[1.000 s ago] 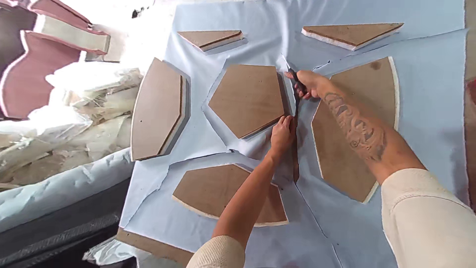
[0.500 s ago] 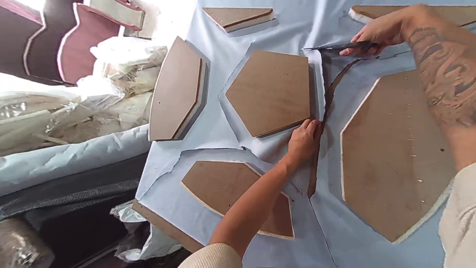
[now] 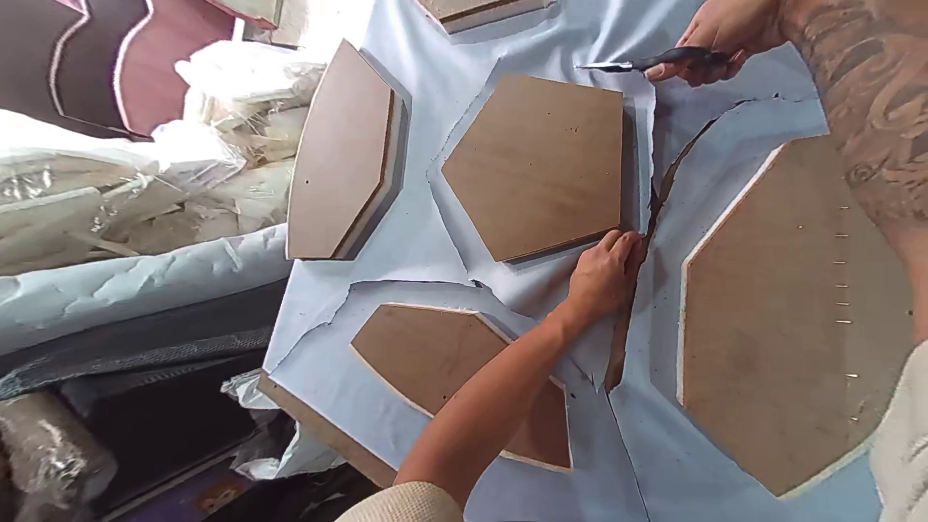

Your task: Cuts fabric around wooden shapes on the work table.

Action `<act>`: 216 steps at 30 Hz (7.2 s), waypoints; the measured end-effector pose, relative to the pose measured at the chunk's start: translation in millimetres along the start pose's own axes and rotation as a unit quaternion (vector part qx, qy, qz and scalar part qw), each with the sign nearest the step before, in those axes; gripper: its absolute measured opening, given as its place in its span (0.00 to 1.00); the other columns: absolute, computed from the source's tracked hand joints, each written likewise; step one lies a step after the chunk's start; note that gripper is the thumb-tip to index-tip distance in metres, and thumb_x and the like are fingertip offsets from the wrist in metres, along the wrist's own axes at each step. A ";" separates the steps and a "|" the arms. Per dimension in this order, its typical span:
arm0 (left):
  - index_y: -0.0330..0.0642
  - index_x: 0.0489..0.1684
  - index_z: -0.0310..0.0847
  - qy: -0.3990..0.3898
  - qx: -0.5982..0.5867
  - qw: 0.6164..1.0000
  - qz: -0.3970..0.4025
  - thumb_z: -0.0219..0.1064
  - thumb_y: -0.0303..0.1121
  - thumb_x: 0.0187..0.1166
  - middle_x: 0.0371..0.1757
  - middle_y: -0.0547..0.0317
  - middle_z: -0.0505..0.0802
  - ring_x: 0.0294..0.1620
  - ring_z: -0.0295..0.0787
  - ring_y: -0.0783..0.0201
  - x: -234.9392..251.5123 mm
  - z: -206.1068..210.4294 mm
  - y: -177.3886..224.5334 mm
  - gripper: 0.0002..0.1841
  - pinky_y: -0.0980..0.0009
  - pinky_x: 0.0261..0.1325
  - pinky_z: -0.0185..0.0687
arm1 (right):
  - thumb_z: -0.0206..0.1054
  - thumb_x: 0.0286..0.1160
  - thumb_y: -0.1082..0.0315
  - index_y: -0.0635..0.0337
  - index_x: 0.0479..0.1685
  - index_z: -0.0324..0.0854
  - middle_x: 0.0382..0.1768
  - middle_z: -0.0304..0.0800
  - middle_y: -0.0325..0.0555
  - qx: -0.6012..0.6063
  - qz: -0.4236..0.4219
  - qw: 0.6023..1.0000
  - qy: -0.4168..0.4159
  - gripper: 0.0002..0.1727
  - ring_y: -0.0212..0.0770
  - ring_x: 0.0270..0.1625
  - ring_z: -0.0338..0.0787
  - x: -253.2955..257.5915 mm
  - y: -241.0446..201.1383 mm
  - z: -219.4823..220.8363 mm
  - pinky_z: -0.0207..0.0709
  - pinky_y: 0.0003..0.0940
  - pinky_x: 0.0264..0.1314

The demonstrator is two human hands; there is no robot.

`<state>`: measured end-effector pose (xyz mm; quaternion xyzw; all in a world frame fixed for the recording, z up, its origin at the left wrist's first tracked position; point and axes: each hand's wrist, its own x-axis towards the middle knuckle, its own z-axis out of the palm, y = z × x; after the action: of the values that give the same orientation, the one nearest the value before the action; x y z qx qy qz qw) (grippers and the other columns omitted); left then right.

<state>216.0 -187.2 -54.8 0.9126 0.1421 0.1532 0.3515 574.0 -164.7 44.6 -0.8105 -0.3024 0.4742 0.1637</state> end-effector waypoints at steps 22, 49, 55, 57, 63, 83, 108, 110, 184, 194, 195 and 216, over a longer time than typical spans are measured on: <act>0.36 0.54 0.88 -0.020 -0.037 0.999 -0.007 0.58 0.31 0.87 0.48 0.48 0.93 0.42 0.94 0.57 -1.1 -1.3 -3.9 0.13 0.63 0.45 0.92 | 0.63 0.81 0.43 0.48 0.25 0.78 0.16 0.72 0.32 -0.055 -0.037 0.997 -0.050 0.22 0.28 0.16 0.68 76.6 -66.1 8.5 0.61 0.26 0.18; 0.36 0.58 0.86 -0.070 -0.052 0.996 -0.027 0.54 0.33 0.90 0.51 0.47 0.92 0.45 0.94 0.55 0.6 -5.9 -5.0 0.15 0.61 0.49 0.91 | 0.63 0.78 0.35 0.49 0.28 0.81 0.19 0.76 0.32 -0.108 -0.117 0.987 -0.023 0.26 0.28 0.18 0.73 92.6 -149.8 39.9 0.68 0.27 0.21; 0.40 0.59 0.87 -0.102 -0.065 0.992 -0.038 0.54 0.37 0.89 0.57 0.49 0.92 0.53 0.93 0.54 9.4 -13.5 -3.3 0.17 0.57 0.58 0.90 | 0.74 0.72 0.40 0.62 0.47 0.87 0.34 0.85 0.52 -0.123 -0.095 0.973 0.173 0.29 0.46 0.33 0.82 -71.6 -93.0 70.3 0.76 0.53 0.39; 0.40 0.57 0.89 -0.108 -0.155 0.980 -0.069 0.58 0.39 0.87 0.54 0.53 0.95 0.54 0.93 0.60 2.4 -24.2 -1.0 0.16 0.60 0.63 0.88 | 0.74 0.73 0.41 0.55 0.49 0.88 0.35 0.88 0.40 0.024 -0.066 0.971 0.228 0.26 0.34 0.30 0.83 -145.9 -46.8 117.4 0.81 0.40 0.36; 0.41 0.58 0.88 -0.150 -0.231 0.953 -0.126 0.61 0.42 0.89 0.49 0.56 0.95 0.47 0.94 0.66 -125.2 -144.2 31.3 0.16 0.63 0.58 0.92 | 0.73 0.77 0.55 0.59 0.48 0.90 0.40 0.95 0.41 0.211 0.072 0.928 0.299 0.16 0.34 0.36 0.91 -365.8 63.9 309.9 0.88 0.37 0.41; 0.31 0.50 0.82 0.082 -0.324 0.862 -0.382 0.62 0.46 0.88 0.34 0.47 0.91 0.28 0.89 0.55 -135.9 -125.2 116.0 0.21 0.55 0.36 0.90 | 0.81 0.65 0.51 0.55 0.36 0.89 0.42 0.91 0.40 0.170 -0.014 0.936 0.309 0.16 0.34 0.40 0.89 -469.3 50.5 407.4 0.86 0.37 0.45; 0.41 0.68 0.77 0.180 -0.458 0.727 -0.479 0.59 0.41 0.91 0.59 0.54 0.92 0.57 0.92 0.57 -537.7 -302.9 -18.6 0.17 0.52 0.63 0.89 | 0.71 0.68 0.31 0.54 0.50 0.82 0.39 0.85 0.35 0.308 -0.095 0.875 -0.363 0.33 0.31 0.37 0.84 -429.6 38.1 558.1 0.81 0.29 0.40; 0.40 0.73 0.73 0.239 -0.524 0.673 -0.464 0.55 0.41 0.93 0.63 0.49 0.91 0.62 0.91 0.51 -535.2 -285.8 -15.0 0.19 0.48 0.67 0.87 | 0.71 0.69 0.31 0.53 0.48 0.82 0.36 0.84 0.34 0.287 -0.070 0.887 -0.356 0.32 0.30 0.35 0.83 -409.5 27.8 554.6 0.81 0.29 0.38; 0.20 0.54 0.78 0.260 -0.553 0.632 -0.476 0.73 0.24 0.77 0.44 0.40 0.96 0.47 0.97 0.51 -470.9 -184.2 8.2 0.15 0.54 0.60 0.93 | 0.74 0.76 0.50 0.55 0.31 0.80 0.24 0.80 0.34 0.217 -0.004 0.953 -0.210 0.18 0.30 0.24 0.78 -322.3 -116.0 586.6 0.75 0.27 0.29; 0.23 0.62 0.74 0.148 -0.569 0.647 -0.486 0.69 0.22 0.80 0.45 0.39 0.94 0.43 0.95 0.50 -491.2 -208.0 -14.1 0.17 0.52 0.54 0.94 | 0.76 0.71 0.43 0.54 0.30 0.81 0.27 0.81 0.41 0.126 -0.010 0.978 -0.164 0.22 0.37 0.30 0.80 -311.5 -152.4 589.7 0.74 0.42 0.35; 0.23 0.61 0.74 0.130 -0.568 0.652 -0.484 0.69 0.22 0.80 0.45 0.40 0.94 0.43 0.96 0.50 -493.6 -211.6 -16.2 0.16 0.53 0.54 0.94 | 0.75 0.71 0.40 0.53 0.32 0.81 0.28 0.80 0.41 0.119 -0.009 0.979 -0.165 0.24 0.38 0.31 0.80 -310.6 -157.3 592.4 0.75 0.43 0.36; 0.28 0.58 0.83 -0.210 -0.514 0.747 -0.365 0.74 0.25 0.76 0.49 0.48 0.96 0.52 0.95 0.58 -548.4 -316.6 -71.8 0.15 0.56 0.64 0.91 | 0.78 0.65 0.40 0.54 0.28 0.83 0.23 0.80 0.39 0.142 -0.116 0.981 -0.070 0.25 0.36 0.28 0.80 -306.6 -221.5 628.1 0.74 0.42 0.32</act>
<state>-415.5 -147.9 21.1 0.4815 0.2868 -0.1324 0.8176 -157.9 -206.9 60.1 -0.7032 -0.3346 0.5457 0.3096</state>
